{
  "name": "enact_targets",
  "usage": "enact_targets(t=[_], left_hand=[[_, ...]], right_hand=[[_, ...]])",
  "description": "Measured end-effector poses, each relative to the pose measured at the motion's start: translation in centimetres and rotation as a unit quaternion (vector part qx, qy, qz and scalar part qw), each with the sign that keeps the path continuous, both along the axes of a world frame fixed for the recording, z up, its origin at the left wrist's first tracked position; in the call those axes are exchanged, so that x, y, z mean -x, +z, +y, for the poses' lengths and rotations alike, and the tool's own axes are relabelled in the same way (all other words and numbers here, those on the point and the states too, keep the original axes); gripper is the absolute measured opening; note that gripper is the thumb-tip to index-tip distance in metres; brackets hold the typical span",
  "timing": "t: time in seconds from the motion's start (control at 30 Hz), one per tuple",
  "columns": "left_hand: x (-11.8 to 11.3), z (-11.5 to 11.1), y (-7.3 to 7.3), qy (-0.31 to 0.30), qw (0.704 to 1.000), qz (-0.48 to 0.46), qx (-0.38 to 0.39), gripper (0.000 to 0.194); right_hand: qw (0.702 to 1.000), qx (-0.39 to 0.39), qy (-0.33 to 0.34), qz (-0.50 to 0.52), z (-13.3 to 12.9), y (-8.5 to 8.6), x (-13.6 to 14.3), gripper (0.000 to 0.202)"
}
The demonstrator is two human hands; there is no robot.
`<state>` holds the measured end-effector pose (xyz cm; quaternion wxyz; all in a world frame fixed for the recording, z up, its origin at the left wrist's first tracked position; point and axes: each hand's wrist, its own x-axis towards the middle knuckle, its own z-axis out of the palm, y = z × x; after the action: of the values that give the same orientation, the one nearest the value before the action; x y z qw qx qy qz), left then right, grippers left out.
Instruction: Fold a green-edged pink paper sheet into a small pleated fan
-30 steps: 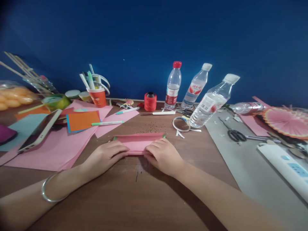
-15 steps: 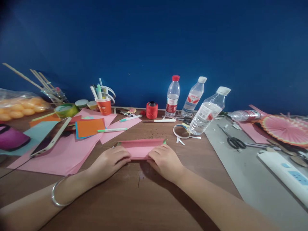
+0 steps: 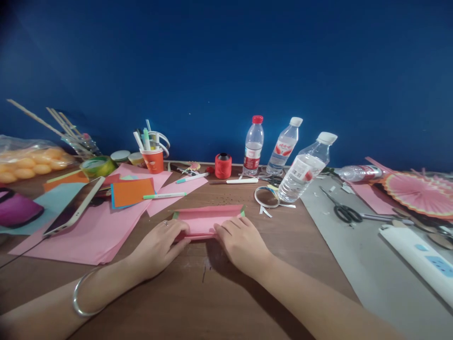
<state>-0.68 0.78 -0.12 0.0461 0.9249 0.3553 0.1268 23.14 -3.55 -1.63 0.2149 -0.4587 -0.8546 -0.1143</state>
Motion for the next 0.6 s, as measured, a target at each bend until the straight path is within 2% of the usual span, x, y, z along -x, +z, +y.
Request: enact_targets(t=[0.1, 0.47, 0.6], left_hand=[[-0.02, -0.01, -0.04, 0.006, 1.0, -0.007, -0.001, 0.02], [-0.24, 0.13, -0.34, -0.042, 0.999, 0.031, -0.011, 0.021], [-0.22, 0.1, 0.21, -0.025, 0.999, 0.039, -0.021, 0.026]], right_hand=[[1.0, 0.005, -0.008, -0.004, 0.01, 0.07, 0.0, 0.022], [0.999, 0.043, -0.018, 0.009, -0.01, -0.16, -0.24, 0.012], [0.998, 0.057, -0.012, 0.039, -0.06, 0.75, -0.43, 0.013]])
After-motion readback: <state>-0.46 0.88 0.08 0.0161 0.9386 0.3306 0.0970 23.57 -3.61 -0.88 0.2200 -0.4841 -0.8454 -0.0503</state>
